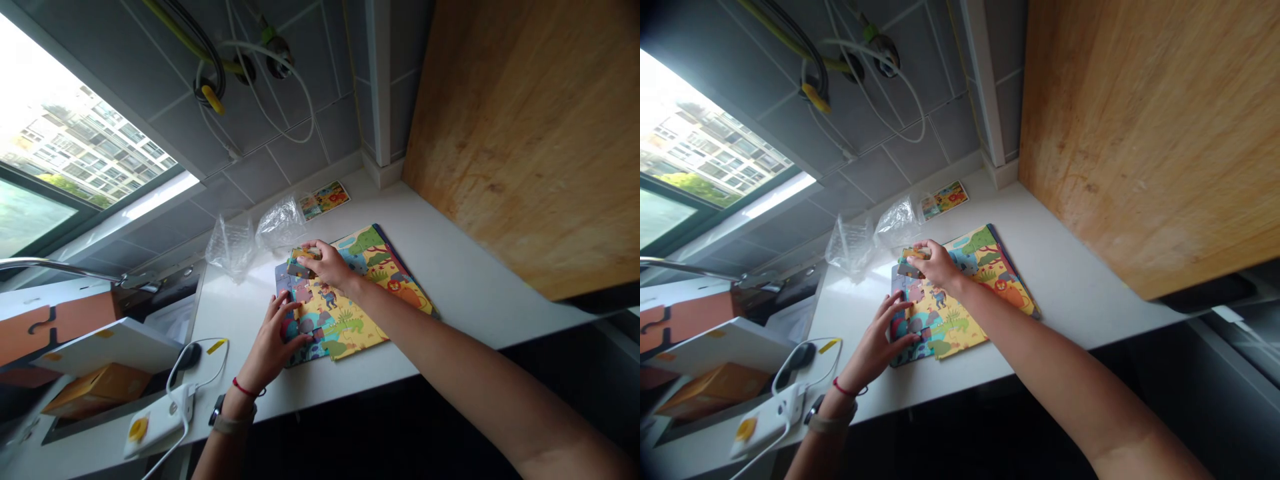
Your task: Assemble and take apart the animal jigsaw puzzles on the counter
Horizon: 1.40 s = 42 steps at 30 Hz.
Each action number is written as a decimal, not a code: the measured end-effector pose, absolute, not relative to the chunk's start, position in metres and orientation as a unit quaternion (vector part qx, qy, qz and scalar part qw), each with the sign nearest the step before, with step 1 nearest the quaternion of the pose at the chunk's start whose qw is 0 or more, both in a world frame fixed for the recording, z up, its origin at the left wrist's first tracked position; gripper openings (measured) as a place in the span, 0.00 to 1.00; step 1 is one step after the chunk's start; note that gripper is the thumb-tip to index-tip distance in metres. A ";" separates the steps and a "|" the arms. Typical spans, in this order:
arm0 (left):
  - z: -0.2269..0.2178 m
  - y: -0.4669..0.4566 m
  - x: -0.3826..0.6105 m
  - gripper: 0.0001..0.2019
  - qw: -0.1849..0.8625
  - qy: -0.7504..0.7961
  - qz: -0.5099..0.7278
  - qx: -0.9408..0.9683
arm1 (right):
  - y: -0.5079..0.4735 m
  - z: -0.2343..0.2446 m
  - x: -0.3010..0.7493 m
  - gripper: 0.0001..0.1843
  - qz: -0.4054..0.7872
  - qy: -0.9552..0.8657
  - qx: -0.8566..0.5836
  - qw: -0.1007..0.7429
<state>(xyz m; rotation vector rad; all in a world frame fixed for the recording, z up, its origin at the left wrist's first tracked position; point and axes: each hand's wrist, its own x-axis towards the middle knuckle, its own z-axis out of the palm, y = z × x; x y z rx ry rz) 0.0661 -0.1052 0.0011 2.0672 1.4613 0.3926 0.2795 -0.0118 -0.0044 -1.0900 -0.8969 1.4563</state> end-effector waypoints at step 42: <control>0.019 -0.068 0.094 0.24 0.237 0.594 0.445 0.627 | -0.022 -0.007 0.276 0.18 0.674 -0.494 -0.308 0.454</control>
